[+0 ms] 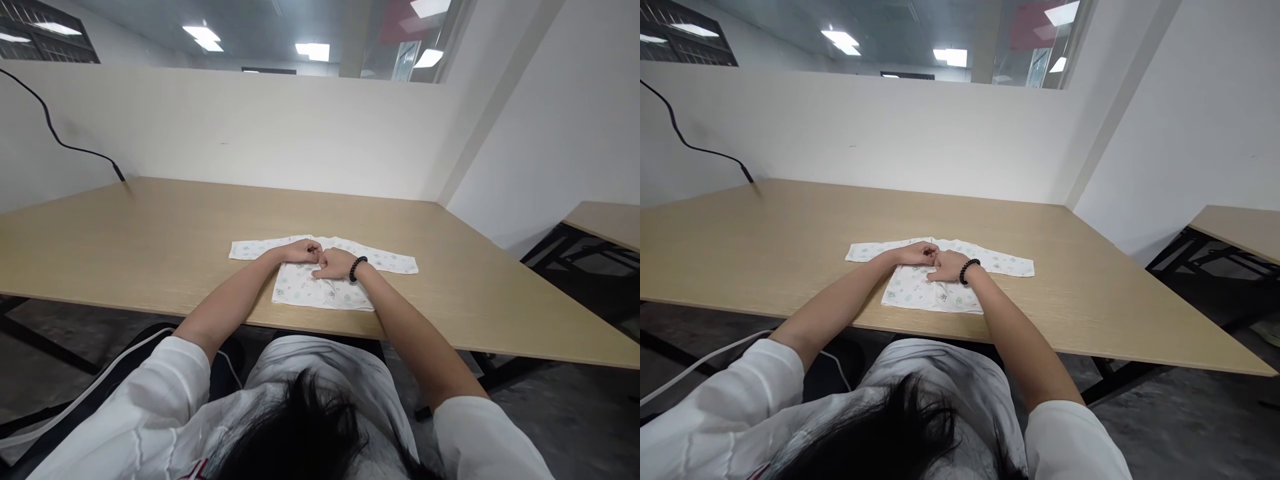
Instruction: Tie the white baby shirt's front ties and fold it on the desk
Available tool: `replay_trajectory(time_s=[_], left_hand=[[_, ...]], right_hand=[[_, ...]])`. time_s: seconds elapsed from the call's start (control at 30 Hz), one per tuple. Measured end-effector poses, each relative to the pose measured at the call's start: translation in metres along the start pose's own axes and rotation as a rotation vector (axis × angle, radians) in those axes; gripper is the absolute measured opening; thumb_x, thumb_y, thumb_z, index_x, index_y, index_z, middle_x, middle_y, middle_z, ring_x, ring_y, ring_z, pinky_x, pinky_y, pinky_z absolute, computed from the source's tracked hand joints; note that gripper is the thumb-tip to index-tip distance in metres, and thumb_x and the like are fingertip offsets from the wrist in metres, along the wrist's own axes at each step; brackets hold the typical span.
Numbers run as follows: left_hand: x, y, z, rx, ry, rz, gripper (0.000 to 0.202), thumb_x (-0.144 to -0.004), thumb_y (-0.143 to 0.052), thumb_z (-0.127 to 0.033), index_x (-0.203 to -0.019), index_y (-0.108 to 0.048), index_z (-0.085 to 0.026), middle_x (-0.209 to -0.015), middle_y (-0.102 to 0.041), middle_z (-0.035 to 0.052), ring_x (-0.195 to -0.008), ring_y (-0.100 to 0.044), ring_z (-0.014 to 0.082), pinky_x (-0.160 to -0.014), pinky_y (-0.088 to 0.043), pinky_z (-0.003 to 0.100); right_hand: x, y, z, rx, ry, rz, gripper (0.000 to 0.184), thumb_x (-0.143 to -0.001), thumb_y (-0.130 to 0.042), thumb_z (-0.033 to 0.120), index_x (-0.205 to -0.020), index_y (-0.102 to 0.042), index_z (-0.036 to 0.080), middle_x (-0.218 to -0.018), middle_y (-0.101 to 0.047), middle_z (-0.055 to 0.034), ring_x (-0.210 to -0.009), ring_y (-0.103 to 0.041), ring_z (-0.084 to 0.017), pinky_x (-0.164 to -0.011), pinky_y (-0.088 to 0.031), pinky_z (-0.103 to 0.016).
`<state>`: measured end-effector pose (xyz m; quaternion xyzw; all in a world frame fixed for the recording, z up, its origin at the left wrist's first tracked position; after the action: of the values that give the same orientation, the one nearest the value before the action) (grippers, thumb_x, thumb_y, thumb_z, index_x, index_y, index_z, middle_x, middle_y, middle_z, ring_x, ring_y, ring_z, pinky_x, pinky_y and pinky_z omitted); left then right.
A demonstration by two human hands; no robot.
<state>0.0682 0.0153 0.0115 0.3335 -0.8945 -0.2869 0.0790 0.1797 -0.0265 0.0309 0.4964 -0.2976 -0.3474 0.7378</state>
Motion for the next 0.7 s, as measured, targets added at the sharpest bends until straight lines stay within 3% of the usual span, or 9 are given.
replay_trajectory(time_s=[0.13, 0.27, 0.37, 0.7], left_hand=[[0.002, 0.002, -0.002, 0.000, 0.011, -0.007, 0.016, -0.071, -0.065, -0.029, -0.081, -0.068, -0.017, -0.076, -0.062, 0.0009, -0.070, -0.054, 0.0144, -0.064, -0.040, 0.025], [0.006, 0.001, -0.003, 0.025, 0.011, 0.055, 0.019, -0.071, -0.069, -0.035, -0.072, -0.068, -0.016, -0.062, -0.053, -0.0013, -0.056, -0.044, 0.0111, -0.055, -0.033, 0.025], [0.009, -0.003, -0.005, 0.019, 0.013, 0.117, 0.023, -0.069, -0.075, -0.039, -0.074, -0.073, -0.016, -0.061, -0.056, -0.0003, -0.054, -0.043, 0.0108, -0.053, -0.031, 0.026], [0.012, -0.022, -0.026, -0.034, 0.071, 0.120, 0.034, -0.063, -0.083, -0.048, -0.075, -0.076, -0.017, -0.057, -0.056, -0.0009, -0.049, -0.038, 0.0090, -0.047, -0.023, 0.026]], right_hand=[[0.003, 0.003, -0.005, -0.124, 0.028, 0.069, 0.032, -0.070, -0.065, 0.030, -0.049, -0.043, 0.021, -0.046, -0.043, 0.0035, -0.046, -0.038, -0.011, -0.046, -0.025, -0.027], [0.007, 0.006, -0.014, -0.313, 0.051, 0.172, 0.023, -0.069, -0.063, 0.031, -0.052, -0.054, 0.019, -0.047, -0.051, 0.0033, -0.047, -0.043, -0.010, -0.047, -0.031, -0.024], [0.009, 0.008, -0.019, -0.401, 0.039, 0.237, 0.019, -0.068, -0.065, 0.033, -0.058, -0.061, 0.017, -0.052, -0.059, 0.0018, -0.048, -0.045, -0.009, -0.048, -0.033, -0.022], [0.017, 0.010, -0.022, -0.509, 0.016, 0.342, 0.010, -0.060, -0.065, 0.026, -0.057, -0.064, 0.016, -0.052, -0.062, 0.0010, -0.046, -0.043, -0.008, -0.046, -0.033, -0.022]])
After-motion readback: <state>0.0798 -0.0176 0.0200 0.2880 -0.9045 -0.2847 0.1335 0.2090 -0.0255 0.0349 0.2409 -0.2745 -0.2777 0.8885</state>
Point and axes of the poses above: each hand's wrist, its own x-axis away from the middle knuckle, its own y-axis out of the back of the hand, z = x × y, the point moved 5 cm from there along -x, towards the middle knuckle
